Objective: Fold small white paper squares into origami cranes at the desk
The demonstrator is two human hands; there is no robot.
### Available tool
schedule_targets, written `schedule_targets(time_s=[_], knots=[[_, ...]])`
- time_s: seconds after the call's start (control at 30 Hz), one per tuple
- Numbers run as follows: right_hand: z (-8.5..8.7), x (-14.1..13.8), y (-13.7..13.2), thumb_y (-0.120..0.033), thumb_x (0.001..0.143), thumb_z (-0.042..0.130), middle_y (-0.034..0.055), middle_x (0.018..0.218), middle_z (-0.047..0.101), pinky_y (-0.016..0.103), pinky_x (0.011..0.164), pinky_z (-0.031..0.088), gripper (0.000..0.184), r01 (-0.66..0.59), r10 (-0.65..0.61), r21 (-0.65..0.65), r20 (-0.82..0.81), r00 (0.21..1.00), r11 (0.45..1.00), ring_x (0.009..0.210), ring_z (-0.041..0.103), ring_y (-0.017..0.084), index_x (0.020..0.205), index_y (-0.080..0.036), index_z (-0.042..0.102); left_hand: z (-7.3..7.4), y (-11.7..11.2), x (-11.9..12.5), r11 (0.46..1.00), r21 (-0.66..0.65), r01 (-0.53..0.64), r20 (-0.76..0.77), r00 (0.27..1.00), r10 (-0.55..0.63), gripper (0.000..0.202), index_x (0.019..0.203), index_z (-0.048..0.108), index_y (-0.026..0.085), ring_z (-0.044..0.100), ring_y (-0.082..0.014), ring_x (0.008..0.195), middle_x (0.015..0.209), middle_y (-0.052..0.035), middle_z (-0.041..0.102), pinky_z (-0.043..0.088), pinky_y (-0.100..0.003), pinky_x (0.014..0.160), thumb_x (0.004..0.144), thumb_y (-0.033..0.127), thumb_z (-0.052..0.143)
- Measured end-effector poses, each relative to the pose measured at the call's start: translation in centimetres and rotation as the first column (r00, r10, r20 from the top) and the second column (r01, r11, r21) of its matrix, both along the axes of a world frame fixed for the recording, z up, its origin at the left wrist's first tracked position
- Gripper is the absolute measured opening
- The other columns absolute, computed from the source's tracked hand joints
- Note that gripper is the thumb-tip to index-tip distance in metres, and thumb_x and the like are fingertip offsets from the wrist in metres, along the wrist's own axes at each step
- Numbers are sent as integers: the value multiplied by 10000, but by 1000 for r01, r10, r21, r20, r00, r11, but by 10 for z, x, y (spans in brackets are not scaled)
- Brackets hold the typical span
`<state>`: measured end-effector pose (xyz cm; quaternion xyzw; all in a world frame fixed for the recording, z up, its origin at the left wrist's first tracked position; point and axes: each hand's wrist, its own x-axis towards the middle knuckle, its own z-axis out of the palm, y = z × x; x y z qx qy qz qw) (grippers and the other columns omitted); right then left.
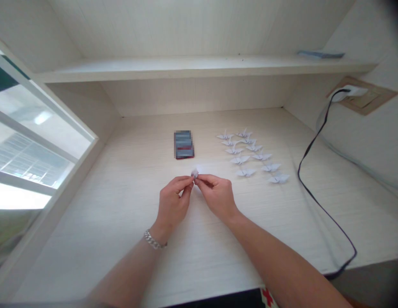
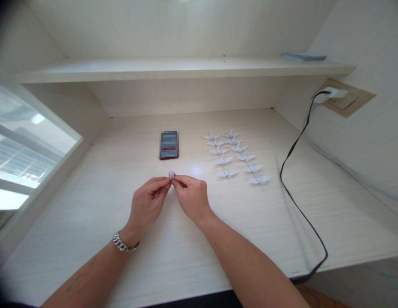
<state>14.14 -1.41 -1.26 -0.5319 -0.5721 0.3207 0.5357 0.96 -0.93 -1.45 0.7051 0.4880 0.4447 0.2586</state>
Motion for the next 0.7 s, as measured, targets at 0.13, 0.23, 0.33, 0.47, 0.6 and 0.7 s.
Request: schedule_targets(time_s=[0.13, 0.23, 0.33, 0.47, 0.6, 0.7], knots=[[2, -1, 0, -243, 777, 579, 14, 811, 716, 243, 686, 512, 159, 16, -16, -3, 5, 1000, 1000, 716, 658, 150, 862, -210, 710, 2, 0, 1, 1000, -19, -24, 21, 999, 24, 181, 933, 673, 202, 621, -163, 896, 978, -54, 665, 503, -284, 817, 799, 228, 555], [4, -2, -1, -238, 776, 573, 15, 791, 713, 233, 670, 509, 156, 21, -21, -14, 20, 1000, 1000, 693, 653, 144, 847, -197, 706, 4, 0, 1, 998, -43, -55, 11, 998, 56, 192, 943, 671, 206, 637, -160, 852, 948, -44, 681, 521, -282, 778, 790, 259, 568], [4, -2, -2, -232, 775, 570, 21, 791, 713, 232, 669, 507, 159, 19, -18, -23, 26, 999, 1000, 688, 652, 144, 849, -189, 704, 5, -1, 0, 993, -54, -101, -2, 995, 101, 196, 924, 677, 201, 655, -162, 784, 900, -40, 699, 535, -283, 732, 776, 286, 580], [4, -3, -2, -234, 775, 567, 24, 800, 714, 243, 676, 511, 164, 1, -1, -25, 8, 1000, 1000, 699, 656, 151, 857, -191, 703, 5, -1, 0, 990, -64, -124, -9, 992, 124, 205, 916, 678, 192, 662, -164, 753, 879, -44, 706, 539, -284, 716, 772, 298, 578], [4, -3, -2, -241, 779, 562, 26, 806, 715, 254, 677, 512, 170, -14, 14, -30, -1, 1000, 999, 709, 659, 159, 861, -200, 705, 3, -1, 1, 991, -41, -131, -29, 991, 130, 191, 912, 674, 190, 656, -157, 754, 875, -43, 701, 533, -281, 733, 773, 281, 578], [3, -3, -3, -243, 779, 560, 29, 819, 717, 270, 685, 513, 173, -6, 6, -35, 0, 1000, 999, 722, 659, 170, 857, -205, 710, 3, 0, 0, 995, -9, -98, -37, 994, 98, 175, 910, 674, 197, 646, -158, 789, 891, -46, 694, 522, -289, 763, 784, 256, 567]])
